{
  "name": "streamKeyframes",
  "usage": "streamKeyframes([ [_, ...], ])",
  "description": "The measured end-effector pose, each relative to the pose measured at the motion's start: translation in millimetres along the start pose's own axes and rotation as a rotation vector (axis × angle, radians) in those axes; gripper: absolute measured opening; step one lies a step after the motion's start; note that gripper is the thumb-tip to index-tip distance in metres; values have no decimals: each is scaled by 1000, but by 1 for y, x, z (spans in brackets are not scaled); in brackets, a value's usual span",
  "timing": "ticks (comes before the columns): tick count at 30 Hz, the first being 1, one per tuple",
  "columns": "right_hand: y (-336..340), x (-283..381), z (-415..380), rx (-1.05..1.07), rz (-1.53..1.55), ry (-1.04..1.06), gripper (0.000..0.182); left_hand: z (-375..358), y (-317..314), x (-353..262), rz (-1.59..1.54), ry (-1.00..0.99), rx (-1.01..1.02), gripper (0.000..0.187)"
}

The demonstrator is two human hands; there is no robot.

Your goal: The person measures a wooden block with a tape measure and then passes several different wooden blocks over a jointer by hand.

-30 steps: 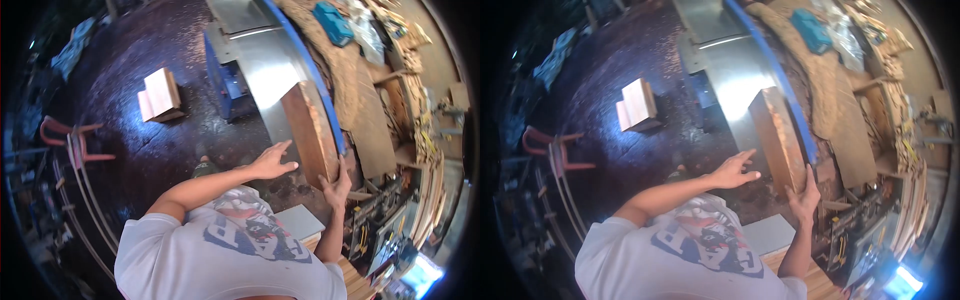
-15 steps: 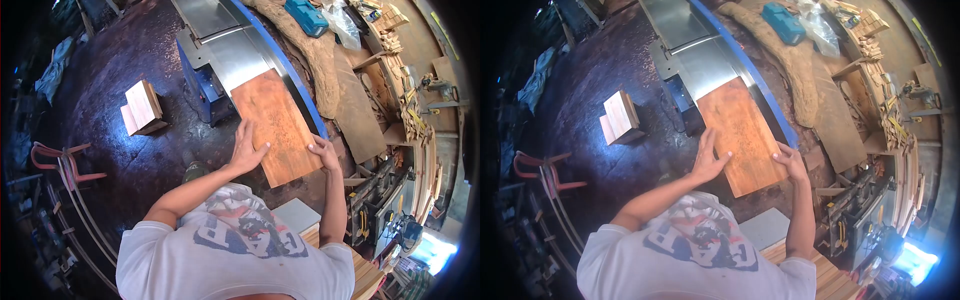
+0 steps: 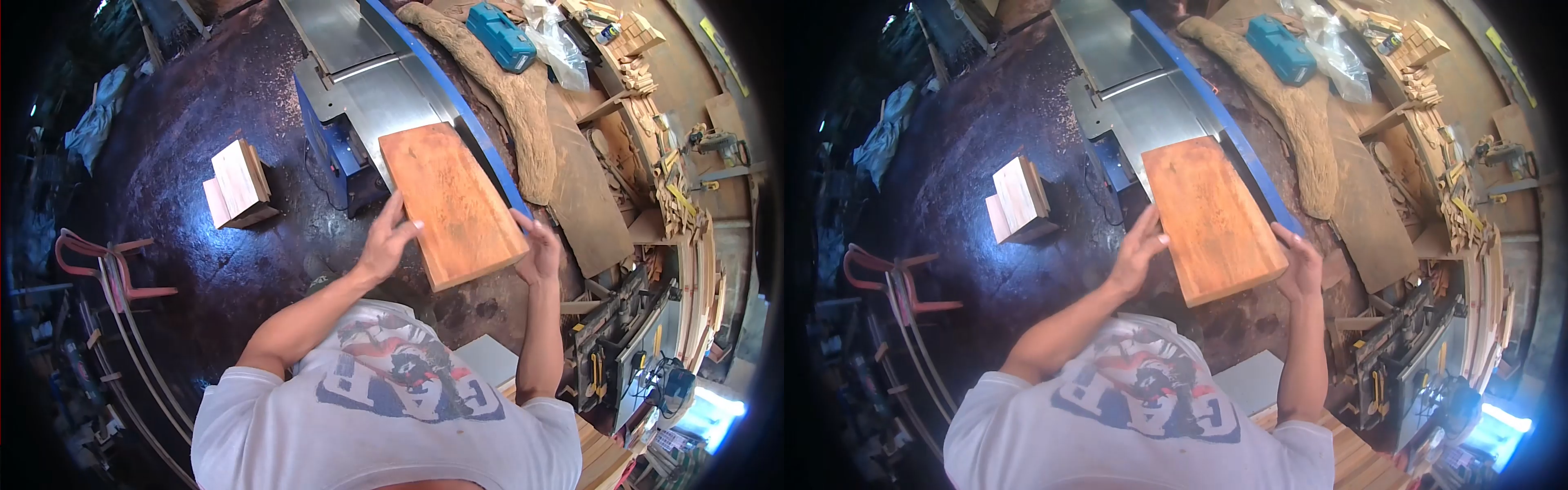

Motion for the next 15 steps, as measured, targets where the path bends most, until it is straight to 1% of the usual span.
streamKeyframes([
  [2,-42,39,-14,78,-50,89,68,11,2,-32,-74,-28,-18,90],
  [3,-60,57,-12,53,-185,133,70,21,3,-45,67,-37,60,85],
  [4,-98,76,-16,163,-310,94,70,30,5,-65,269,-73,102,80],
  [5,-117,92,-9,79,-394,153,69,38,4,-77,244,-107,112,79],
  [6,-133,107,2,83,-498,176,66,60,24,-70,118,-123,138,83],
  [7,-147,120,17,87,-606,177,60,70,24,-95,173,-210,166,80],
  [8,-159,131,32,30,-684,199,58,77,9,-124,223,-335,264,77],
  [9,-162,142,49,-67,-772,213,59,89,9,-137,223,-340,239,75],
  [10,-167,151,61,-133,-792,179,59,101,4,-150,313,-305,212,78],
  [11,-181,160,63,-124,-802,223,64,114,3,-158,391,-310,207,80],
  [12,-185,170,73,-115,-895,273,75,127,1,-168,468,-324,197,82],
  [15,-175,184,101,-255,-1064,199,85,160,11,-178,570,-263,165,86],
])
Point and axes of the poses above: each hand's wrist, its own z-axis towards the middle knuckle, its own y-axis out of the back of the hand, x = y × z, the point moved 10 cm from there along z, towards the middle knuckle, and after that the axes turned 13 degrees about -z, right-handed, at the moved point
